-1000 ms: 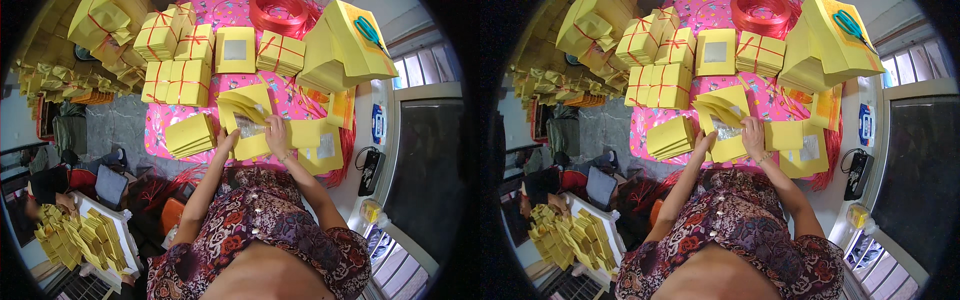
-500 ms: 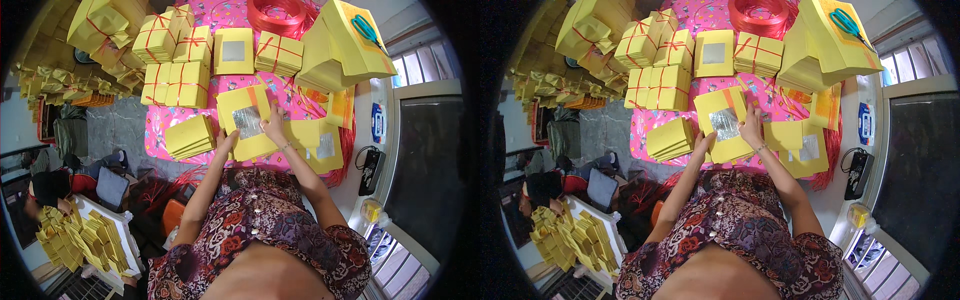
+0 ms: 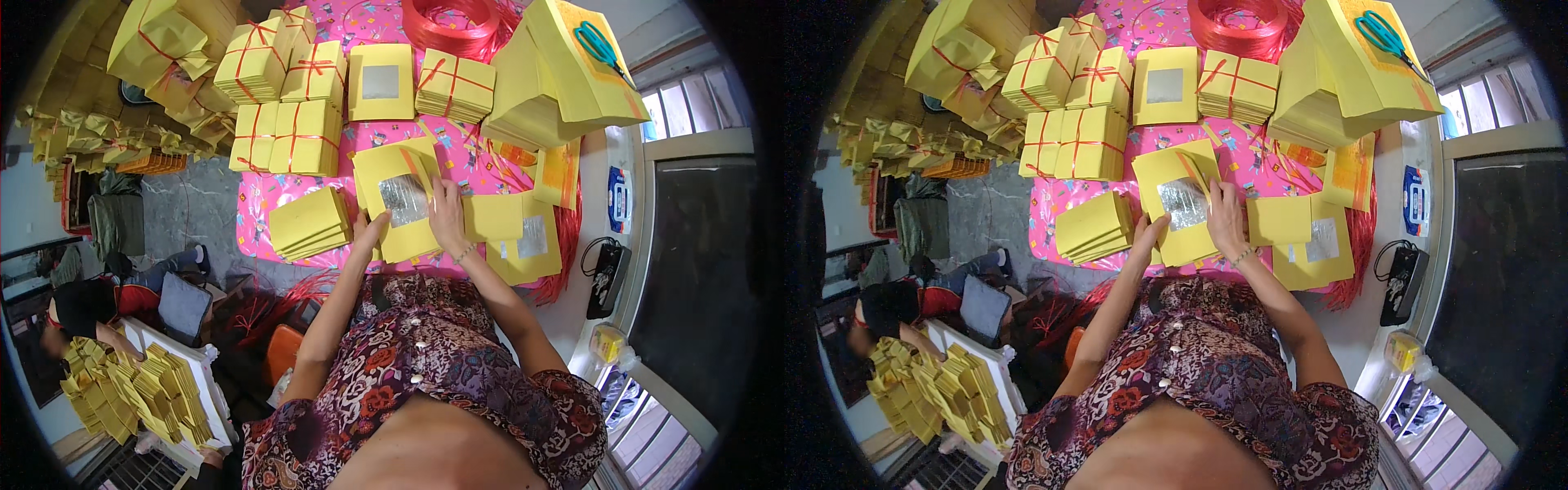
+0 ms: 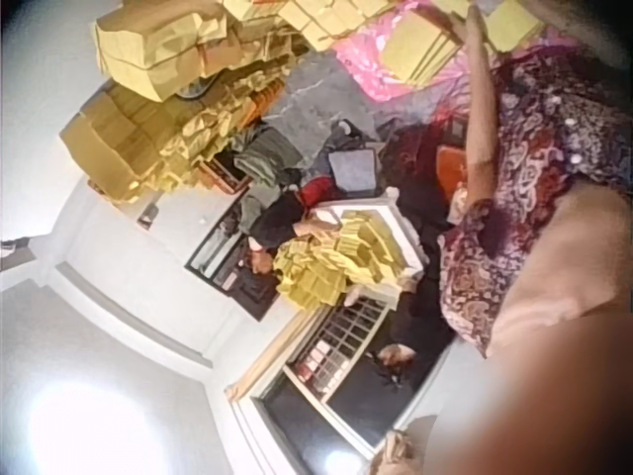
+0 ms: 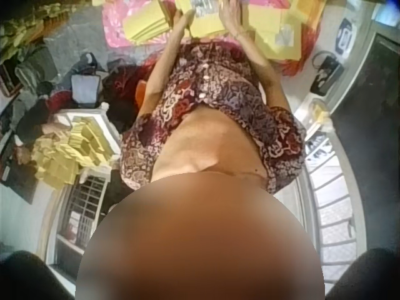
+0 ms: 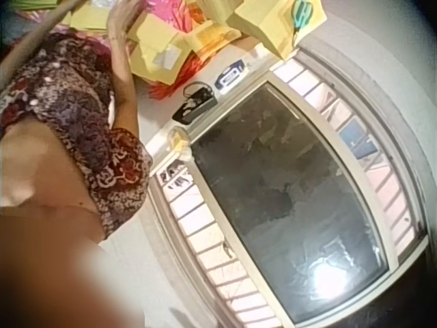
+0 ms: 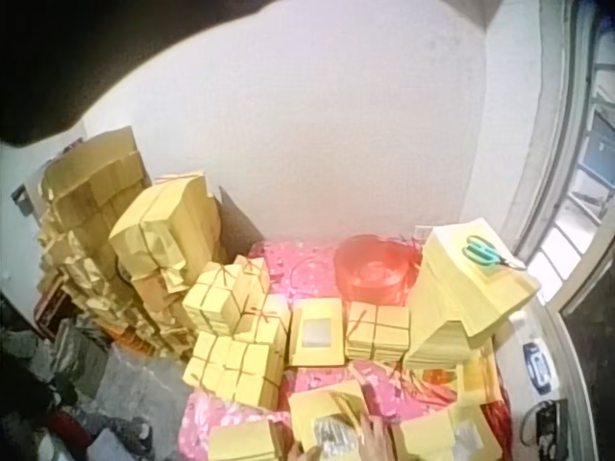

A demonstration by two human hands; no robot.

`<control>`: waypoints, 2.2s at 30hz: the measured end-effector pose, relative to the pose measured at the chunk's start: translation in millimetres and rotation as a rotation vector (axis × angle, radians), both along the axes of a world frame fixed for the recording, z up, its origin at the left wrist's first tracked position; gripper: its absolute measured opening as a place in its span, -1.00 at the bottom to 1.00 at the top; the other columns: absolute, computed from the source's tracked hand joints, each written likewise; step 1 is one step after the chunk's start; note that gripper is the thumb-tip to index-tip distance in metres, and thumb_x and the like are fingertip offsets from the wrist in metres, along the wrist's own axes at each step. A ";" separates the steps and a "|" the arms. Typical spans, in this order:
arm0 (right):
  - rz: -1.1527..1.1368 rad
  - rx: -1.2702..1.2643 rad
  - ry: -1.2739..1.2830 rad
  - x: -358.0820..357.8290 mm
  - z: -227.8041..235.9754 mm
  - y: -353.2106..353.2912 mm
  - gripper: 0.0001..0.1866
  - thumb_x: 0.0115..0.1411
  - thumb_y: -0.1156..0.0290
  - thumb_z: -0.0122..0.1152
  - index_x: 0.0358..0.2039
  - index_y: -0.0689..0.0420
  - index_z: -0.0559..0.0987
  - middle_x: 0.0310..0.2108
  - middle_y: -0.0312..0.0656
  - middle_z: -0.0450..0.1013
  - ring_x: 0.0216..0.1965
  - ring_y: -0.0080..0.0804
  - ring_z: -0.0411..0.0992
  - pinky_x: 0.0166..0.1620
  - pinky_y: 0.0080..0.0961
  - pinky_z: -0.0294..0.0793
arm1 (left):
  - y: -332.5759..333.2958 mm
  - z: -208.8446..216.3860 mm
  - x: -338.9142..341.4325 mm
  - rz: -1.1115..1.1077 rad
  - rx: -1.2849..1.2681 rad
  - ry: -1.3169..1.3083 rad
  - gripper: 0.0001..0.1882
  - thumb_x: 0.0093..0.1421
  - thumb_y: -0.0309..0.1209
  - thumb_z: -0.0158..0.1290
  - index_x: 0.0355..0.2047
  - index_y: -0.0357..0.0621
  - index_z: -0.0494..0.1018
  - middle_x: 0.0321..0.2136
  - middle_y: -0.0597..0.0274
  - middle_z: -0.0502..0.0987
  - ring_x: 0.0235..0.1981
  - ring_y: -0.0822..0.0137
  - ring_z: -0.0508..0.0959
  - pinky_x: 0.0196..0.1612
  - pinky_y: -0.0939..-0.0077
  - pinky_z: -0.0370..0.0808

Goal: Folding and stacking bundles of traditional joss paper on a workspace.

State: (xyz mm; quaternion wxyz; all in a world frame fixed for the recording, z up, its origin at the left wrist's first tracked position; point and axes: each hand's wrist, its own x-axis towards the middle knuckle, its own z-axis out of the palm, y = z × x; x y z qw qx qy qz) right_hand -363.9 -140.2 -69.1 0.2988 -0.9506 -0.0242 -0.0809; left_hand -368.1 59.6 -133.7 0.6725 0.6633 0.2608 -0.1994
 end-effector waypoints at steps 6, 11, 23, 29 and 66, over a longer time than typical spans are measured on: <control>-0.138 -0.036 -0.123 5.9 -1.7 0.4 -0.35 0.02 0.60 0.12 0.17 0.27 0.21 -0.04 0.06 0.28 0.00 -0.01 0.30 0.06 -0.27 0.32 | -0.2 8.4 -1.7 0.012 -0.002 0.014 -0.37 -0.01 -0.22 0.24 0.01 -0.35 0.37 -0.15 0.03 0.54 -0.16 0.26 0.55 -0.10 0.43 0.47; -0.157 0.503 0.158 9.2 -28.7 -15.4 -0.43 0.06 0.48 0.16 0.10 0.26 0.26 -0.05 0.11 0.37 -0.01 0.08 0.36 0.04 -0.16 0.34 | -2.5 25.4 3.0 -0.066 -0.022 0.034 -0.32 0.07 -0.21 0.22 0.09 -0.34 0.24 -0.12 0.05 0.49 -0.12 0.25 0.51 -0.07 0.40 0.44; -0.062 0.099 0.648 -7.8 22.5 -52.7 -0.63 0.06 0.23 0.22 -0.22 0.20 0.42 -0.31 0.07 0.49 -0.30 -0.05 0.51 -0.20 -0.19 0.48 | 5.8 -1.1 8.2 0.005 -0.209 0.043 -0.32 -0.01 -0.24 0.27 0.00 -0.34 0.22 -0.21 0.06 0.48 -0.25 0.26 0.52 -0.21 0.43 0.47; -0.232 0.635 0.686 5.3 31.7 -44.3 -0.59 0.03 0.39 0.29 -0.17 0.27 0.36 -0.34 -0.08 0.42 -0.37 -0.34 0.51 -0.49 -0.44 0.60 | 12.2 -14.8 15.4 -0.021 -0.204 0.104 -0.32 -0.02 -0.24 0.27 -0.01 -0.35 0.23 -0.21 0.06 0.48 -0.22 0.27 0.50 -0.17 0.42 0.44; 0.190 0.312 0.426 31.4 39.9 -33.2 -0.66 -0.12 0.16 0.41 -0.58 0.13 0.48 -0.70 -0.36 0.28 -0.62 -0.55 0.24 -0.52 -0.49 0.22 | 9.9 3.0 16.8 -0.065 -0.179 0.037 -0.55 0.04 -0.25 0.20 -0.11 -0.27 0.44 -0.32 0.18 0.56 -0.35 0.35 0.53 -0.31 0.49 0.43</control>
